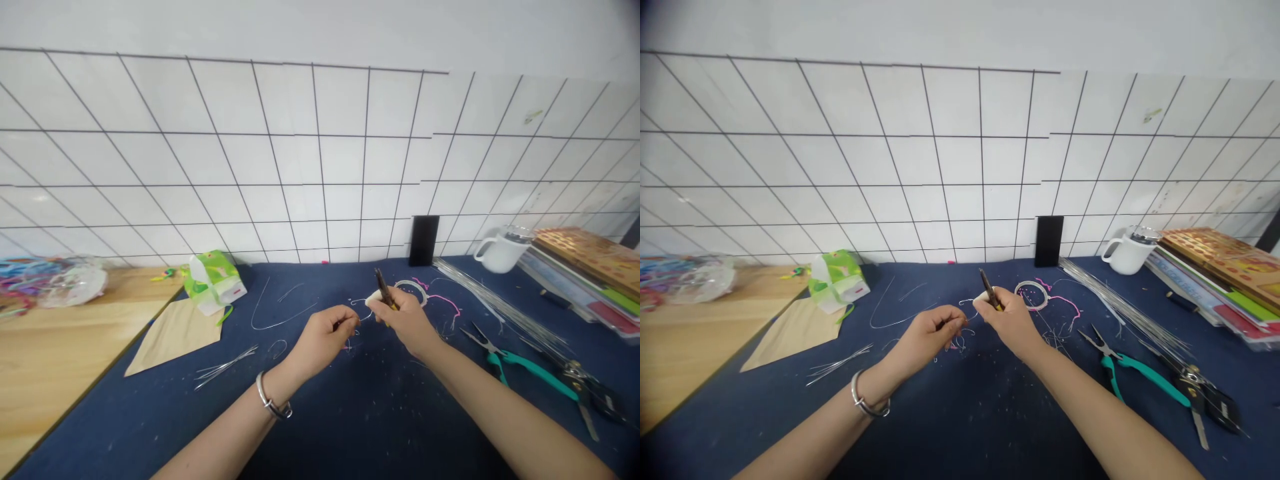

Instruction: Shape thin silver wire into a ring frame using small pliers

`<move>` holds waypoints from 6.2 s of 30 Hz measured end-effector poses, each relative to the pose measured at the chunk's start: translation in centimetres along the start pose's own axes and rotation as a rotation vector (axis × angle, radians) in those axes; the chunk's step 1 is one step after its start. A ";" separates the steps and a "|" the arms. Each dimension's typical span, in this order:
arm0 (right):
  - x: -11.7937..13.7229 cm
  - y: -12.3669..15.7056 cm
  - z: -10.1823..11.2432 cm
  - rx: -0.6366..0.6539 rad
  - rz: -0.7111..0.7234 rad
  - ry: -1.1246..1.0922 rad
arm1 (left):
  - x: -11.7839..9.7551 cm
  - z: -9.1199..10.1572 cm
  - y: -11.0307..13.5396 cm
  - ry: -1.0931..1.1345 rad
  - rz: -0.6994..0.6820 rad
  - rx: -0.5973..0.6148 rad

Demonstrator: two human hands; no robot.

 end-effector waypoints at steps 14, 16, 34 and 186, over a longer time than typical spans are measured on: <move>-2.8 -0.6 0.1 -0.040 -0.261 -0.471 | 1.2 -0.5 -0.5 0.573 0.070 0.049; -3.0 -0.7 0.3 -0.060 -0.278 -0.517 | 1.5 -0.4 -0.6 0.608 0.071 0.036; -2.8 -0.1 -0.6 0.001 -0.281 -0.465 | 1.8 0.8 -0.9 0.289 -0.007 -0.058; -2.7 -0.1 -1.2 0.087 -0.088 0.299 | 0.4 0.4 -0.2 -0.279 -0.306 -0.150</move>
Point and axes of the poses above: each hand's wrist, its own y-axis away from the middle knuckle, its own z-axis out of the back of the hand, x = y × z, the point moved 8 cm from there along -y, towards the middle knuckle, and after that the axes turned 5 degrees about -x, right-handed, at the moved point
